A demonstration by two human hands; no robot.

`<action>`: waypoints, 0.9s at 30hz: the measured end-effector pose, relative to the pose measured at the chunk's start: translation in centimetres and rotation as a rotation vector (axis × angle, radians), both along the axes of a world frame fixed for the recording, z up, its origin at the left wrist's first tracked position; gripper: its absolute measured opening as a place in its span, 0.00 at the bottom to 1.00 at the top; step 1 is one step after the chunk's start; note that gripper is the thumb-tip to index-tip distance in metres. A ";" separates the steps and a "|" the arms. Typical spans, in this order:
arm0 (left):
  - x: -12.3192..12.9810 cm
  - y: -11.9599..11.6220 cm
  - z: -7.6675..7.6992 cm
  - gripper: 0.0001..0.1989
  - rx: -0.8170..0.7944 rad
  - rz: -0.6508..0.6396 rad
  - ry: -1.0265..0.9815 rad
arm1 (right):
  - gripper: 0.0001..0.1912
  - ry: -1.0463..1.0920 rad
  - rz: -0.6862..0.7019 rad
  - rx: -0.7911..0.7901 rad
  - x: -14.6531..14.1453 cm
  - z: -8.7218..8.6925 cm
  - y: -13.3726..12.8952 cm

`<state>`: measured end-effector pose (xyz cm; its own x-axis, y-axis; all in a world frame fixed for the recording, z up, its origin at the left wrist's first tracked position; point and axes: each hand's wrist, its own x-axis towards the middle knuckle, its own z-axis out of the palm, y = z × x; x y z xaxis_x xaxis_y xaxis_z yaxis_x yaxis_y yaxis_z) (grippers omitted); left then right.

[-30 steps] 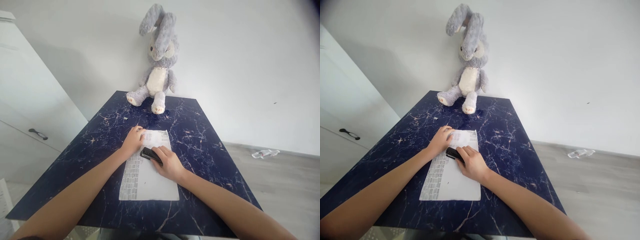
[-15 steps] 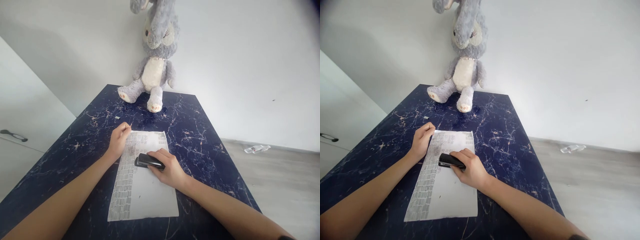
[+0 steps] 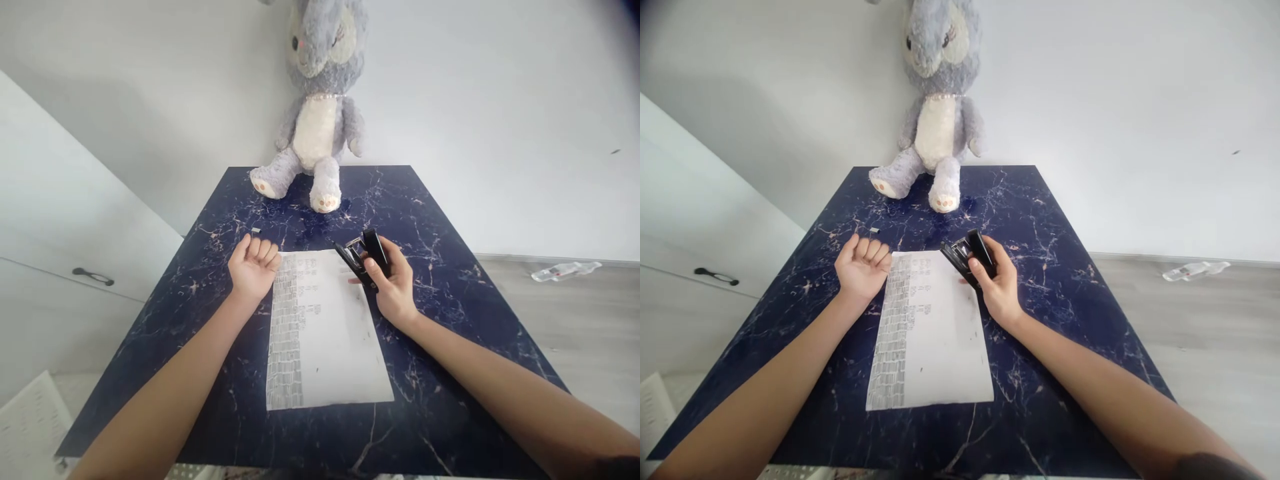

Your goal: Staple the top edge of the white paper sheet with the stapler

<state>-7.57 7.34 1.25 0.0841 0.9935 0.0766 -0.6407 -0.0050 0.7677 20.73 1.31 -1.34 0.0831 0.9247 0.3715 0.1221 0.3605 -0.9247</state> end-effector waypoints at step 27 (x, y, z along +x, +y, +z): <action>2.7 -2.1 -1.7 0.26 0.411 -0.486 0.748 | 0.26 0.360 0.695 -0.474 0.0 1.3 0.6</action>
<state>-4.91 5.24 -0.45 0.6445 0.7456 0.1695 0.0068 -0.2273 0.9738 20.73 1.89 -0.03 -0.5120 0.8590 0.0001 -0.3050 -0.1817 -0.9348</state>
